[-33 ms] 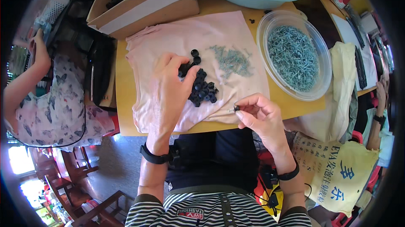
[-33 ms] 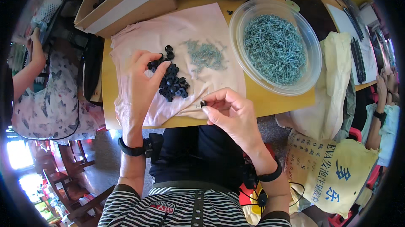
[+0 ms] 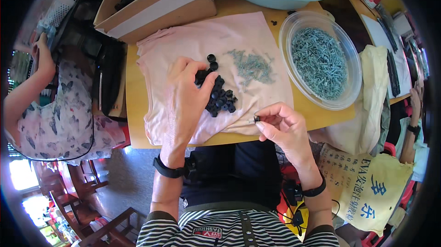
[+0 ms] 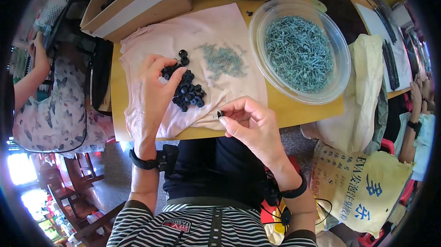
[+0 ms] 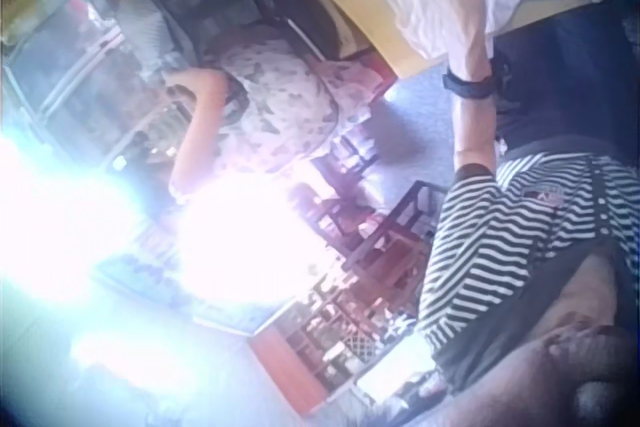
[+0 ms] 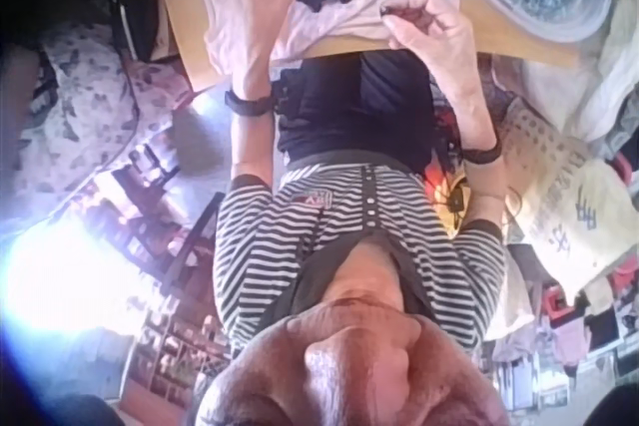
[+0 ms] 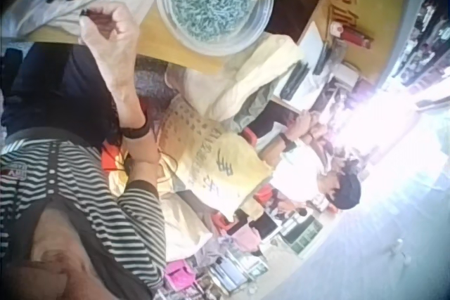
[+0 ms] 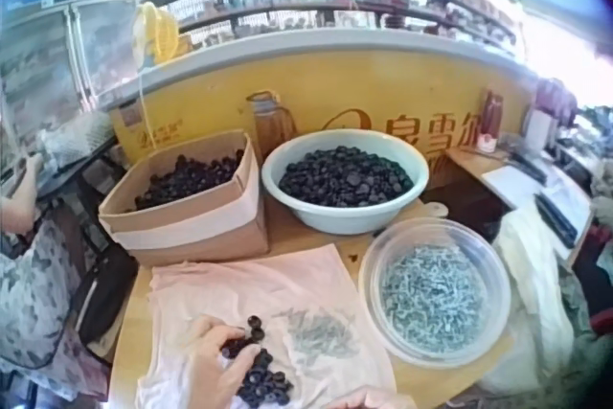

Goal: Assembling small blue pins into black plastic circular components at a workbench.

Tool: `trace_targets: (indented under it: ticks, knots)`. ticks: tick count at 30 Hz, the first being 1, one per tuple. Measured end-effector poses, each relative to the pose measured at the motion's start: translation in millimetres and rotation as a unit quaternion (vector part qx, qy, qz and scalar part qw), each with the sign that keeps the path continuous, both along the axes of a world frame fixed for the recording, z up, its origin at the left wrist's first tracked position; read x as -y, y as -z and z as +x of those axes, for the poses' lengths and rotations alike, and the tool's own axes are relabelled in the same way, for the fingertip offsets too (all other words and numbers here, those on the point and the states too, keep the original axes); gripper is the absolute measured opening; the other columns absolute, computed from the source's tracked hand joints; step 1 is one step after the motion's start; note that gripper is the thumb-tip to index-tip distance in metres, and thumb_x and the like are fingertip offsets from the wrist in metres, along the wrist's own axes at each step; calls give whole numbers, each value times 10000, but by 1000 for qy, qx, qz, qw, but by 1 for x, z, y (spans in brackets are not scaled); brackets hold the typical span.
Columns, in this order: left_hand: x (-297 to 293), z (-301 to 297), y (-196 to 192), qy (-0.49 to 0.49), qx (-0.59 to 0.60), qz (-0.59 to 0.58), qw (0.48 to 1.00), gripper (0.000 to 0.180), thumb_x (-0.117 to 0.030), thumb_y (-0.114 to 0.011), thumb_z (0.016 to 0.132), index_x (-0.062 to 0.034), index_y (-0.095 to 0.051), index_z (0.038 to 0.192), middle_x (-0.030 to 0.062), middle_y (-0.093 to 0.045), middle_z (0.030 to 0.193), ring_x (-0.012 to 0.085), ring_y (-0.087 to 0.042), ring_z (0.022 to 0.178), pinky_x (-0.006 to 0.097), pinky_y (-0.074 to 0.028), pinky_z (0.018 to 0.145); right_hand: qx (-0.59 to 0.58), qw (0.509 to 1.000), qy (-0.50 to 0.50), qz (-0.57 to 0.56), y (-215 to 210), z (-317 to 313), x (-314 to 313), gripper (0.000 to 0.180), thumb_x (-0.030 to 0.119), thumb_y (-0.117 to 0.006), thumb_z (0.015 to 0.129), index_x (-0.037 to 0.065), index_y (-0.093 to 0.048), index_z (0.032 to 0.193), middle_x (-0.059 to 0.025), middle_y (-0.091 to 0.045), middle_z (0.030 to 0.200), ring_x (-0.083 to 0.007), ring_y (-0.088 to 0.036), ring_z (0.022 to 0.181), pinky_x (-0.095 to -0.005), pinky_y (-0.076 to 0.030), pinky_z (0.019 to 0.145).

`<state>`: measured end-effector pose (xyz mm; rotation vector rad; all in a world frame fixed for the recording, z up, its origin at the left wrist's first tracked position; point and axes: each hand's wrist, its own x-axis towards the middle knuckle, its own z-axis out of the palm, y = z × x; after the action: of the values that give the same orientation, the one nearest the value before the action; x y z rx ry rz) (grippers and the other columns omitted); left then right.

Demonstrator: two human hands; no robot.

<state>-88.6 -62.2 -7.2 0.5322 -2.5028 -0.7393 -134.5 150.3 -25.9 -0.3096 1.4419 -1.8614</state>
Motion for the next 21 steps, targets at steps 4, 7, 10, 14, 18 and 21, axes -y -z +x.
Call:
trace_targets:
  ticks: [4,7,10,14,18,21]
  knots:
    - [-4,-5,6,-15,19,3,1000,178,-109,-682,765,15,-631,882,119,-535,907,288,-531,911,357,-431,778,-2,1000,-1,0,0,0,-1,167,35,-655,831,-17,-587,975,-41,-591,865,-69,-567,681,-200,-503,620]
    - [-2,-3,8,-5,19,37,999,171,-96,-679,765,21,-627,878,123,-530,930,289,-528,900,347,-429,786,-10,1000,2,-10,3,-1,-2,171,38,-656,832,-12,-589,982,-39,-587,863,-68,-565,684,-198,-499,619]
    - [-5,3,0,6,-17,44,999,149,-62,-680,762,11,-626,881,116,-556,984,253,-546,901,314,-437,786,-21,1000,11,-11,4,1,-2,179,47,-655,836,-10,-591,994,-38,-584,867,-67,-561,692,-198,-497,624]
    - [-14,24,6,115,-143,184,966,222,-2,-685,764,-13,-605,971,103,-590,1095,153,-577,883,264,-462,768,-42,999,29,4,0,5,-2,189,60,-646,848,-13,-593,1015,-37,-579,889,-64,-554,714,-202,-494,639]
    - [-35,46,9,208,-155,499,827,271,107,-585,821,16,-538,1073,116,-583,1080,195,-613,1001,303,-480,896,-123,991,49,-16,-13,11,-2,206,56,-628,865,-21,-587,1052,-37,-579,936,-64,-557,769,-204,-489,664]
    - [-43,56,14,228,-148,540,796,307,96,-611,810,20,-568,1104,91,-574,1048,173,-605,973,287,-482,875,-133,989,61,-27,-26,20,4,214,60,-627,868,-17,-584,1063,-46,-587,965,-64,-562,793,-205,-489,674]
